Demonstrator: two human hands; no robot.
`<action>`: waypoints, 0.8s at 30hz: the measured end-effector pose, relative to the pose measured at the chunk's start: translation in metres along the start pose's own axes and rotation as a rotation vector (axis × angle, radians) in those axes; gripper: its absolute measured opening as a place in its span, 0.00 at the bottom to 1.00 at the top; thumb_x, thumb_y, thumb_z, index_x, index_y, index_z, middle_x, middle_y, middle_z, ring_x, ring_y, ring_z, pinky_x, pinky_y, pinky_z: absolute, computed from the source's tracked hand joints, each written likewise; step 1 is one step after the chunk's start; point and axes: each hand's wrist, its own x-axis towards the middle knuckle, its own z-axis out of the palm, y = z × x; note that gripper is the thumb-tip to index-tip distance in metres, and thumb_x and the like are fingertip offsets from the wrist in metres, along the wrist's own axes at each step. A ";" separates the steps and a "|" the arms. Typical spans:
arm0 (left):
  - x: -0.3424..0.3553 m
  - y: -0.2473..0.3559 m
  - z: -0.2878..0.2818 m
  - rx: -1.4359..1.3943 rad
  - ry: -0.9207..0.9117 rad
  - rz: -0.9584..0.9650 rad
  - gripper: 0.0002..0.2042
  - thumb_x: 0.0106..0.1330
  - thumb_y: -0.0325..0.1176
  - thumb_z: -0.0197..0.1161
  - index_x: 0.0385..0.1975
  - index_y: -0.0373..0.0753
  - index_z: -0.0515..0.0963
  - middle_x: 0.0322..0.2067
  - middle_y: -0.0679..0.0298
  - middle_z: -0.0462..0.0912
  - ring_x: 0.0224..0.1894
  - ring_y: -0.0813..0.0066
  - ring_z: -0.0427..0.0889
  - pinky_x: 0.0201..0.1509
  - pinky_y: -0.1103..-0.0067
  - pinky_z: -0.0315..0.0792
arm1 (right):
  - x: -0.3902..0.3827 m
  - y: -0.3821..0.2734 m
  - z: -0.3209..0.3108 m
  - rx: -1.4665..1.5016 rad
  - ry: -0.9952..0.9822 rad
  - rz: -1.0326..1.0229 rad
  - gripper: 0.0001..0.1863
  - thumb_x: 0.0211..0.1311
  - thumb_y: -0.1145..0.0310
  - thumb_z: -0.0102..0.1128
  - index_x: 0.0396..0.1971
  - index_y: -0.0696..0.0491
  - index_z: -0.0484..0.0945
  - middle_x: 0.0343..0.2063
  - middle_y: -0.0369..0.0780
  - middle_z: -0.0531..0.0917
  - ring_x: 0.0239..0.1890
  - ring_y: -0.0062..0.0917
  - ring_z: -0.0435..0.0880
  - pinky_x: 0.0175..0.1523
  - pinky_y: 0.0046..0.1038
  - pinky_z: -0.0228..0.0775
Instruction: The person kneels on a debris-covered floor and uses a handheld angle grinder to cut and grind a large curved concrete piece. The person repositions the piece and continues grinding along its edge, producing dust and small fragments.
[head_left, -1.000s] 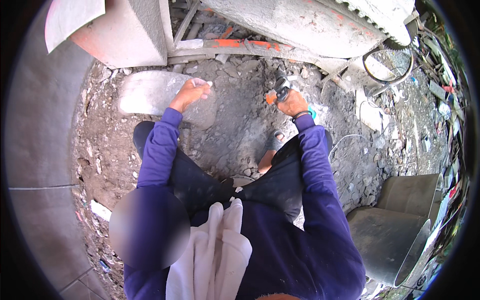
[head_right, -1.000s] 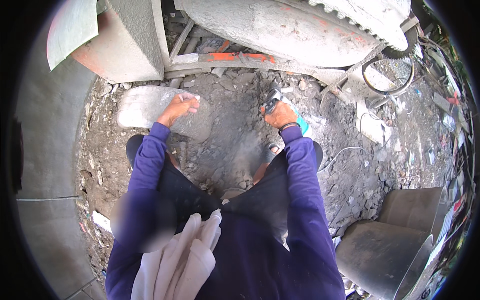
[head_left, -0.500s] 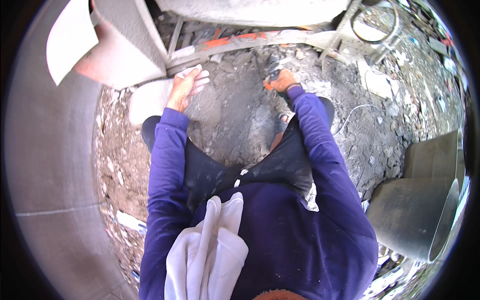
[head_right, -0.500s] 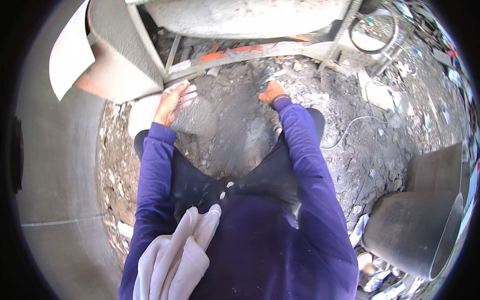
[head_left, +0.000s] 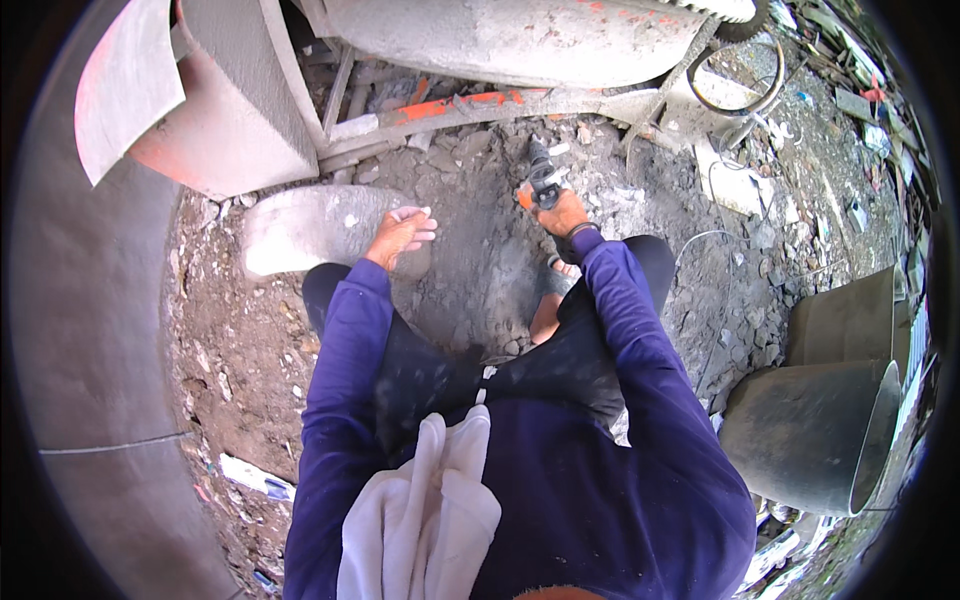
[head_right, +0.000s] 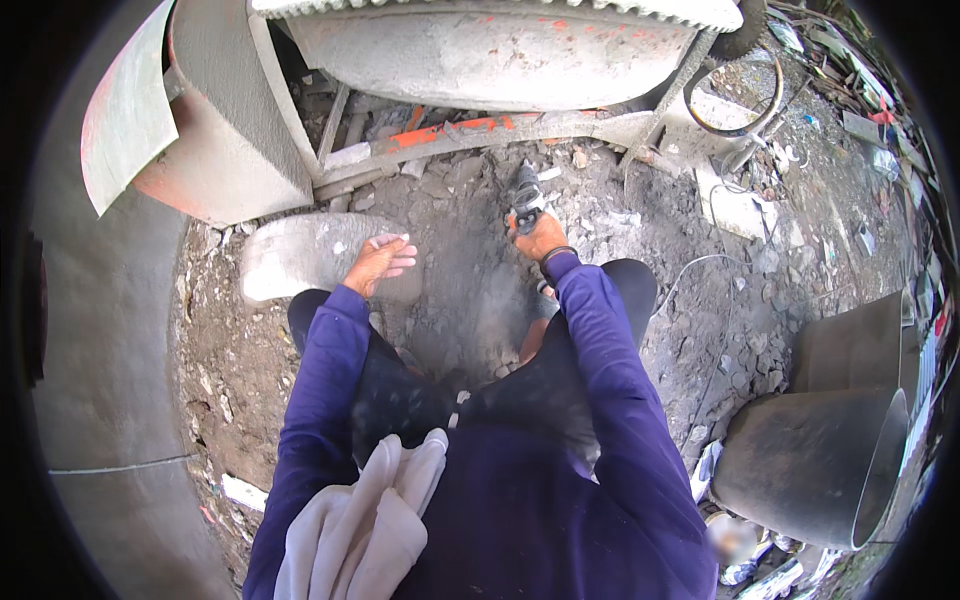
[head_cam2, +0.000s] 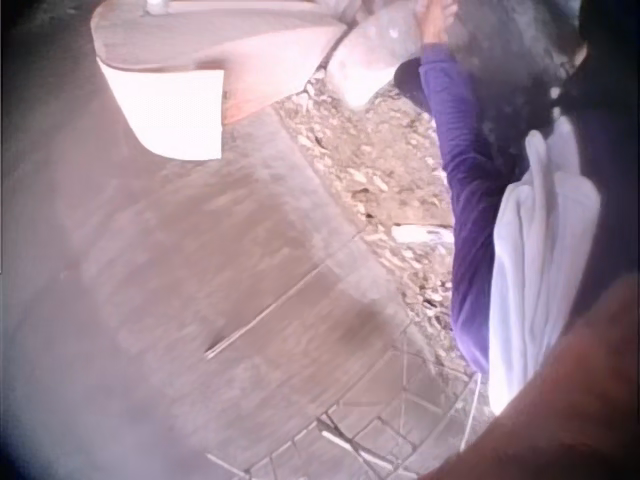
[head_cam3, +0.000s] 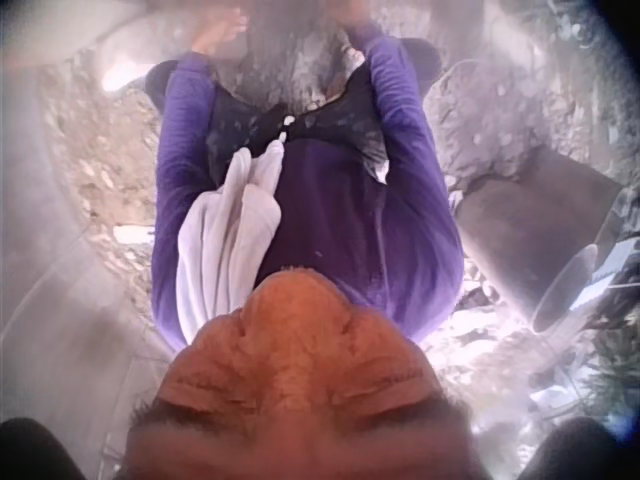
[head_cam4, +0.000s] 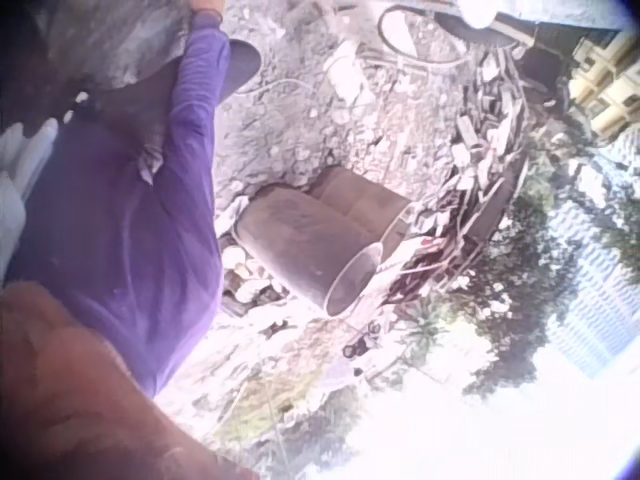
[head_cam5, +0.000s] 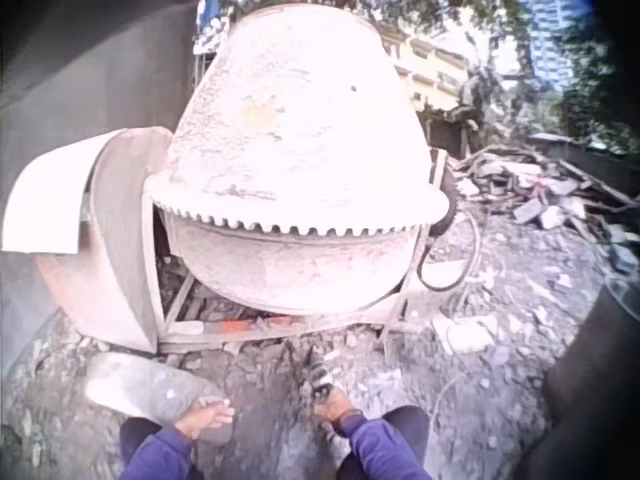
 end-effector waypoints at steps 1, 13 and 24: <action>0.009 -0.022 0.000 0.029 0.062 -0.065 0.17 0.75 0.48 0.67 0.52 0.41 0.82 0.46 0.63 0.91 0.44 0.73 0.90 0.48 0.75 0.79 | -0.007 -0.003 -0.003 0.042 -0.013 0.019 0.21 0.57 0.55 0.76 0.44 0.56 0.88 0.39 0.48 0.91 0.44 0.45 0.91 0.50 0.40 0.82; -0.004 -0.027 0.064 0.377 0.019 0.329 0.17 0.72 0.43 0.71 0.46 0.35 0.82 0.40 0.63 0.88 0.41 0.76 0.86 0.47 0.74 0.79 | -0.020 0.034 0.060 0.013 0.047 -0.005 0.24 0.54 0.54 0.79 0.40 0.61 0.88 0.35 0.52 0.91 0.42 0.44 0.92 0.51 0.41 0.82; 0.020 -0.020 0.057 -0.082 -0.101 0.033 0.42 0.68 0.72 0.60 0.61 0.34 0.77 0.55 0.54 0.86 0.54 0.61 0.86 0.55 0.61 0.77 | -0.077 -0.040 -0.013 0.265 0.141 -0.022 0.19 0.61 0.55 0.77 0.35 0.60 0.89 0.25 0.39 0.89 0.28 0.21 0.86 0.35 0.29 0.77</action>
